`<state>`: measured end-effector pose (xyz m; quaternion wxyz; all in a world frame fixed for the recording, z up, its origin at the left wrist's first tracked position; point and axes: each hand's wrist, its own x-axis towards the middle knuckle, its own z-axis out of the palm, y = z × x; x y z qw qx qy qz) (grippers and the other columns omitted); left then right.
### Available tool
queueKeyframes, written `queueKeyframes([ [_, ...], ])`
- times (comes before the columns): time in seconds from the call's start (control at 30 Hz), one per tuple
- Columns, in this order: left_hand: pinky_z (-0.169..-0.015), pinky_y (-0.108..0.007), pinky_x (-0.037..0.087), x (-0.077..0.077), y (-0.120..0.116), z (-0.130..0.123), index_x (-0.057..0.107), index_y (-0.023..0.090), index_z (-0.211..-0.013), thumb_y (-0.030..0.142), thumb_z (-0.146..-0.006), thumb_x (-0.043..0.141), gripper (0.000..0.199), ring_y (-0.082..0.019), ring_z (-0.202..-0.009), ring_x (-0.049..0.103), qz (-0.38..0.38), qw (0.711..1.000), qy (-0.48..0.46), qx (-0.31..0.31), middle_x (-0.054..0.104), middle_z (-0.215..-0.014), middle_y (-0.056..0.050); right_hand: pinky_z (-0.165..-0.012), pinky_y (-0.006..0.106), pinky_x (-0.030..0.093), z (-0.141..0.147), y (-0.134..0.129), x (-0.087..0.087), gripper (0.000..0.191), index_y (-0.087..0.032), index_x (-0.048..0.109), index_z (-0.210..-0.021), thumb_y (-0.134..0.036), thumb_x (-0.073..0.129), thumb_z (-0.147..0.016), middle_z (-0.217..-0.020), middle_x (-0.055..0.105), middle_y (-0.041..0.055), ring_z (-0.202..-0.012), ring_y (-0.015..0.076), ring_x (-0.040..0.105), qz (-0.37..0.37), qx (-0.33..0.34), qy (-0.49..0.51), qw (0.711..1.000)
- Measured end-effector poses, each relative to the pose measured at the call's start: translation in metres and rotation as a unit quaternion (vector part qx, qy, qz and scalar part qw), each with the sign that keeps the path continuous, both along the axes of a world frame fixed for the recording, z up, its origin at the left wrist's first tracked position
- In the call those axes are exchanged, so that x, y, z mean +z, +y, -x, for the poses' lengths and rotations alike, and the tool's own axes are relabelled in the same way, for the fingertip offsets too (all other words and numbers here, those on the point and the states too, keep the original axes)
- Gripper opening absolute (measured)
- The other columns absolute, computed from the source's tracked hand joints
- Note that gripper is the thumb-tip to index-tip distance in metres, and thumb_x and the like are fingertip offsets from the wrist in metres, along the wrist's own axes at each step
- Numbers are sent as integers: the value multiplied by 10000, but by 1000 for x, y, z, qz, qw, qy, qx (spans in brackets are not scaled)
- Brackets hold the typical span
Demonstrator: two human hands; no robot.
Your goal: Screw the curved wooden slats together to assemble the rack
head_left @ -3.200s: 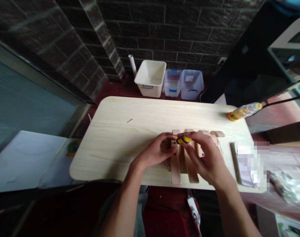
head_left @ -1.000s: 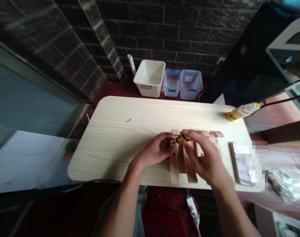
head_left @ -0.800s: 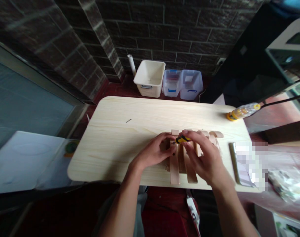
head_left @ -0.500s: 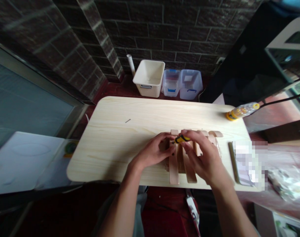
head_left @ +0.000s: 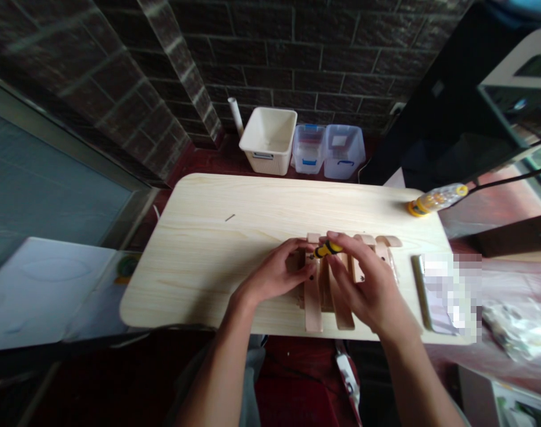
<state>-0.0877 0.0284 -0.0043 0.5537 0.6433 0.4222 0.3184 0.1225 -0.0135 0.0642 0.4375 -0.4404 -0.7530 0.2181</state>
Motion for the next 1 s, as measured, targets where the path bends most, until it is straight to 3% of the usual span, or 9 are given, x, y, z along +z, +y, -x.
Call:
queueKeyframes([
  [0.4, -1143, -450, 565, 0, 0, 0, 684, 222, -1273, 386, -953, 797, 377, -267, -1218, 737, 3, 1000, -5, -1, 765, -1308, -105, -1056, 426, 665, 0, 0, -3, 502, -328, 580, -1499, -108, 635, -1051, -1391, 758, 76, -1279, 251, 738, 0, -4, -2, 1000],
  [0.7, -1139, -447, 570, -1, 0, 1, 692, 239, -1273, 393, -953, 799, 370, -262, -1218, 736, 3, 1000, 2, -7, 768, -1323, -93, -1086, 425, 642, 0, 0, -2, 542, -334, 563, -1521, -95, 643, -1041, -1397, 728, 77, -1311, 247, 702, 4, 0, 1, 1000],
  [1.0, -1145, -434, 557, -3, 0, 1, 695, 235, -1276, 388, -960, 795, 365, -255, -1216, 735, 0, 1000, 8, -6, 762, -1336, -92, -1017, 398, 652, 0, 2, -4, 570, -338, 527, -1535, -65, 628, -1045, -1317, 727, 83, -1225, 228, 720, -29, -3, 8, 1000],
])
